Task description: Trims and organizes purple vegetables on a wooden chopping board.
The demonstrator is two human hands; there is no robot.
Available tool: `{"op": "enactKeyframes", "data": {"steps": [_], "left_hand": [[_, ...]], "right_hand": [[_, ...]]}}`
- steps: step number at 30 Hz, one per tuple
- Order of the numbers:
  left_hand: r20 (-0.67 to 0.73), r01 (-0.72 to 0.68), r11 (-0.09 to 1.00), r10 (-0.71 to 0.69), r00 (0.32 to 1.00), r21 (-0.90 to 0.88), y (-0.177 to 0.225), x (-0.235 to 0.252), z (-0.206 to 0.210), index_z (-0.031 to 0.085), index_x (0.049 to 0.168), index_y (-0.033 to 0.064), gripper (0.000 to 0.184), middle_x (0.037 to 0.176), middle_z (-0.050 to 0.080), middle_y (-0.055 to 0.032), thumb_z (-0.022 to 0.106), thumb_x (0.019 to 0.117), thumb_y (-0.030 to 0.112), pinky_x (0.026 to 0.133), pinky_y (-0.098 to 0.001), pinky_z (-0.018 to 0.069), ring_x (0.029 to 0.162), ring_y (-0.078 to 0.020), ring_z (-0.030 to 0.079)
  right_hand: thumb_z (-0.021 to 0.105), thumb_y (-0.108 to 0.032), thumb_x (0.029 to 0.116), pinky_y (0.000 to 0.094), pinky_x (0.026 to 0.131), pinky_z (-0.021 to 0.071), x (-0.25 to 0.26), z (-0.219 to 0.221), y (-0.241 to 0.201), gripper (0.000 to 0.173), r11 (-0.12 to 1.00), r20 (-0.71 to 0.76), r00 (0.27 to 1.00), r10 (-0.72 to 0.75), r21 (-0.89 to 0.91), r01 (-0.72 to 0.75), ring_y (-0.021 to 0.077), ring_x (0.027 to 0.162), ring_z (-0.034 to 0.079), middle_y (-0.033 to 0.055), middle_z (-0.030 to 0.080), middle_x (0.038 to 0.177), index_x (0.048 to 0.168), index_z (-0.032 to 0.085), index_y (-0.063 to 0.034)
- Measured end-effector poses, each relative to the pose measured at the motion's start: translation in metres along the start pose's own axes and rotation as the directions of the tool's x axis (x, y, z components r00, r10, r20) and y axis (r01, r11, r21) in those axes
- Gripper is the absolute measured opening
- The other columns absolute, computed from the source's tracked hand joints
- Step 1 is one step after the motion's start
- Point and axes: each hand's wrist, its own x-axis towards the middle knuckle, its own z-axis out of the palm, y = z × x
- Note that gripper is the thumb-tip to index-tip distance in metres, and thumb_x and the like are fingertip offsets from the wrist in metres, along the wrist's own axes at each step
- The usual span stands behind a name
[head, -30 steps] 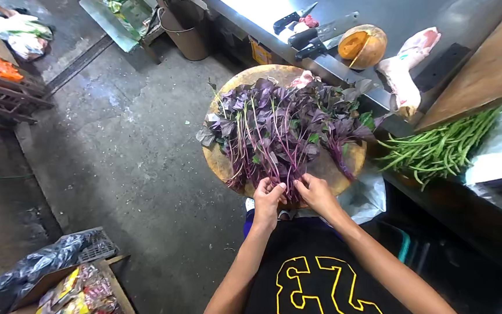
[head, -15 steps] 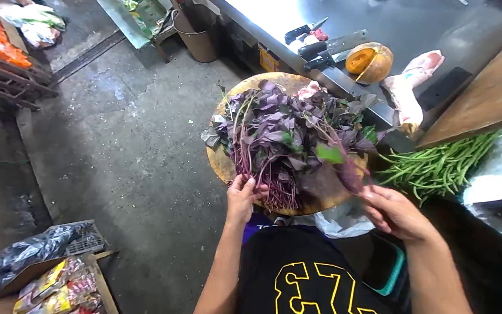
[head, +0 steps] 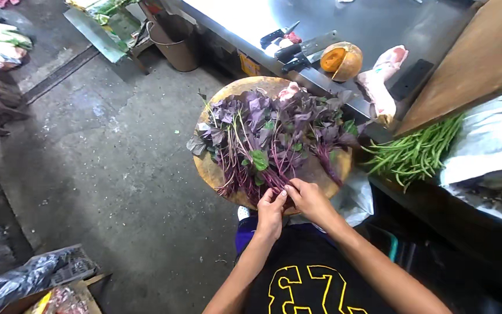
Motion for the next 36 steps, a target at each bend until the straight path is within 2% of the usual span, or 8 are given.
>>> {"op": "enactKeyframes", "data": {"steps": [6,14,18,22,26,29,32,36], "left_hand": [[-0.048,0.056,0.998,-0.055,0.997,0.011,-0.008,0.007,-0.012,0.063,0.108,-0.0041,0.014,0.095,0.07,-0.0127,0.067,0.0976,0.005,0.078,-0.0365,0.0602,0.083,-0.0192,0.07],[0.141,-0.084,0.974,0.055,0.988,0.209,0.001,0.005,-0.02,0.067,0.102,-0.0022,0.011,0.081,0.068,-0.0051,0.069,0.0943,0.005,0.065,-0.0269,0.0555,0.066,-0.0106,0.062],[0.164,0.012,0.979,-0.046,0.985,0.202,0.015,0.0,-0.019,0.059,0.107,-0.0029,0.008,0.08,0.067,-0.005,0.059,0.1004,0.001,0.067,-0.0266,0.0576,0.067,-0.0115,0.065],[0.222,0.103,0.962,-0.161,0.962,0.252,0.02,0.003,-0.031,0.056,0.115,-0.0033,0.014,0.092,0.068,-0.0082,0.051,0.1038,0.005,0.076,-0.0334,0.0592,0.079,-0.0154,0.068],[0.351,0.188,0.945,-0.277,0.895,0.268,0.015,0.007,-0.041,0.054,0.126,-0.0008,0.038,0.103,0.07,-0.0111,0.047,0.1055,0.03,0.082,-0.0403,0.0602,0.09,-0.0208,0.071],[0.251,0.292,0.954,-0.3,0.92,0.072,0.002,0.012,-0.031,0.062,0.116,0.0019,0.041,0.099,0.072,-0.01,0.043,0.1093,0.037,0.083,-0.0389,0.0593,0.091,-0.0196,0.07],[0.15,0.258,0.953,-0.235,0.96,-0.157,0.0,0.013,-0.011,0.062,0.117,-0.0037,0.033,0.105,0.073,-0.019,0.048,0.1079,0.025,0.087,-0.0423,0.0592,0.096,-0.0273,0.072],[-0.001,0.138,0.987,-0.138,0.99,-0.084,0.019,0.007,0.006,0.062,0.11,-0.0095,0.017,0.092,0.073,-0.0226,0.06,0.0999,0.004,0.081,-0.041,0.0613,0.085,-0.0289,0.074]], "right_hand": [[0.05,-0.037,0.107,0.0419,0.096,0.055,-0.015,0.017,0.023,0.041,0.988,0.021,0.99,-0.143,0.06,0.141,0.0198,0.103,0.07,0.0106,0.072,0.115,0.13,0.067,-0.0079],[0.053,-0.029,0.105,0.031,0.078,0.0543,-0.015,0.002,0.026,0.029,0.96,0.121,0.987,-0.104,0.272,0.067,0.0098,0.082,0.065,0.0042,0.069,0.096,0.118,0.067,-0.0071],[0.051,-0.024,0.1058,0.0432,0.102,0.0499,-0.023,0.009,0.011,0.034,0.98,-0.03,0.98,-0.197,0.014,0.197,0.0263,0.114,0.063,0.0149,0.067,0.118,0.125,0.067,-0.0025],[0.05,-0.016,0.1049,0.0464,0.095,0.055,-0.023,0.022,0.009,0.033,0.942,-0.038,0.951,-0.305,-0.158,0.296,0.0338,0.108,0.067,0.0207,0.065,0.118,0.129,0.067,-0.0024],[0.052,-0.01,0.1005,0.0443,0.084,0.0594,-0.022,0.038,0.021,0.029,0.902,-0.08,0.911,-0.405,-0.201,0.383,0.031,0.098,0.068,0.0196,0.065,0.113,0.123,0.07,-0.0033],[0.052,-0.008,0.0992,0.0436,0.085,0.0598,-0.025,0.052,0.026,0.026,0.871,-0.094,0.884,-0.458,-0.245,0.426,0.0318,0.101,0.069,0.0201,0.066,0.115,0.116,0.071,-0.0005],[0.053,-0.009,0.0991,0.0438,0.078,0.0616,-0.03,0.06,0.024,0.022,0.862,-0.119,0.877,-0.465,-0.287,0.418,0.0329,0.094,0.071,0.0218,0.065,0.115,0.109,0.071,-0.0004],[0.053,-0.011,0.0998,0.0428,0.077,0.0619,-0.036,0.056,0.01,0.024,0.891,-0.127,0.901,-0.414,-0.26,0.373,0.0318,0.093,0.071,0.0211,0.064,0.115,0.112,0.07,-0.0008]]}}
